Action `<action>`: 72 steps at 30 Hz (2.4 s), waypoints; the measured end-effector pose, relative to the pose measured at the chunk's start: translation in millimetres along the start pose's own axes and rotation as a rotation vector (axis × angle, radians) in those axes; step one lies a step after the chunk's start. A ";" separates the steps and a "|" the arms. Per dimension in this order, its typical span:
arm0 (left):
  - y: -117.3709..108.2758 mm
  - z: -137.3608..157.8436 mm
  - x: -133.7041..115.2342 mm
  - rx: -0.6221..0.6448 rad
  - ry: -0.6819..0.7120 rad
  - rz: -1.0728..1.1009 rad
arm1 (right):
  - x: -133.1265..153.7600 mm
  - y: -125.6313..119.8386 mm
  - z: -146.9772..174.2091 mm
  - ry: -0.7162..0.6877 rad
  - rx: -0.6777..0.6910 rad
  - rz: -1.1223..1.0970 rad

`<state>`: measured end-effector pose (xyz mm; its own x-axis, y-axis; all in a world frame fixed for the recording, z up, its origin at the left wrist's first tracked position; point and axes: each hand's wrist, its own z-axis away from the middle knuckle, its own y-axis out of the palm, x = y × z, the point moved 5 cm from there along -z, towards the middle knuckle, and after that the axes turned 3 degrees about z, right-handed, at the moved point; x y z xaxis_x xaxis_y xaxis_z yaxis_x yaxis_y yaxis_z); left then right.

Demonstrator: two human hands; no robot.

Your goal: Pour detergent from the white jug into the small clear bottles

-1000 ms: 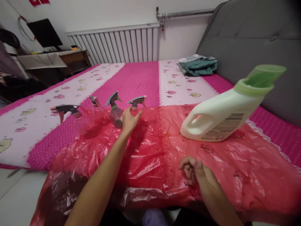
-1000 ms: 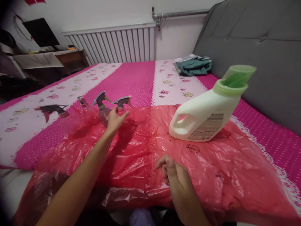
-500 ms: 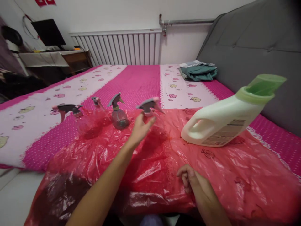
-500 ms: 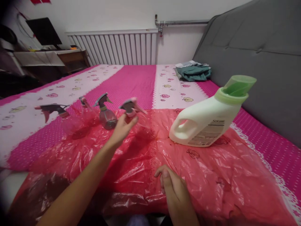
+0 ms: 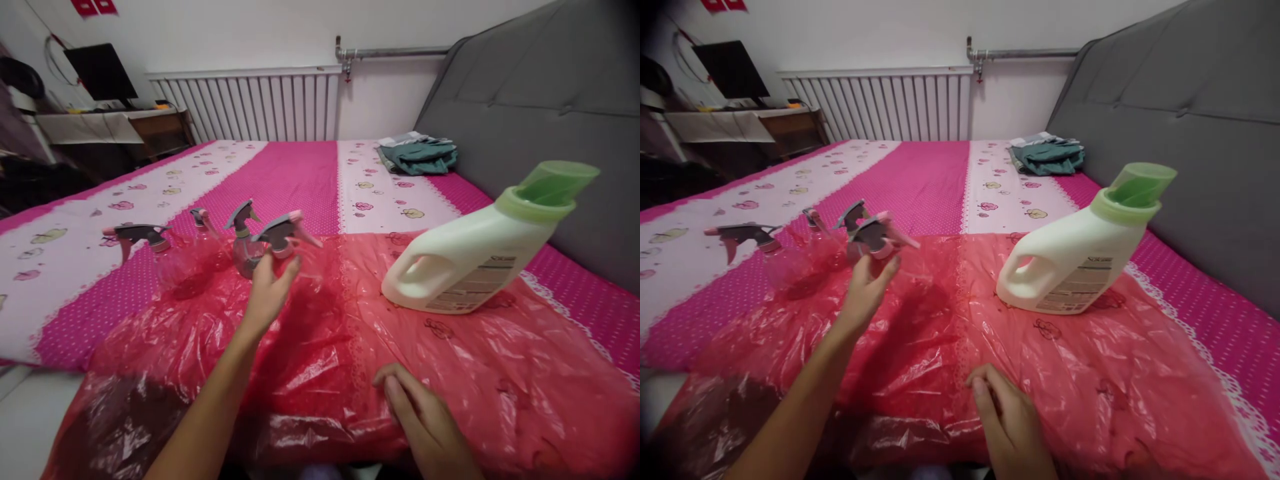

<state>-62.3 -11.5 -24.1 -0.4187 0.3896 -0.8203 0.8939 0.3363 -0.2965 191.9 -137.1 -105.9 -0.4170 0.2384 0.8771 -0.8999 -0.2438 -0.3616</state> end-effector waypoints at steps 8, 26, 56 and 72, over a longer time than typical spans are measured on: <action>2.8 75.0 -35.0 0.329 0.371 -0.610 | 34.8 -7.3 -3.6 -0.663 -0.528 0.466; 11.0 106.4 2.9 0.374 0.429 -0.785 | 46.2 34.5 -44.1 -0.434 -0.158 0.334; 6.6 84.5 4.7 0.564 0.295 -0.513 | 46.3 -14.1 -60.7 -0.351 -0.158 0.315; -0.7 86.3 6.6 0.525 0.245 -0.410 | 72.3 -16.4 -45.0 -0.486 -0.118 0.504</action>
<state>-51.8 -83.2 -71.5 -0.7068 0.5223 -0.4772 0.5901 0.0632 -0.8048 170.8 -73.6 -50.8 -0.7070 -0.3295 0.6257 -0.6314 -0.1043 -0.7684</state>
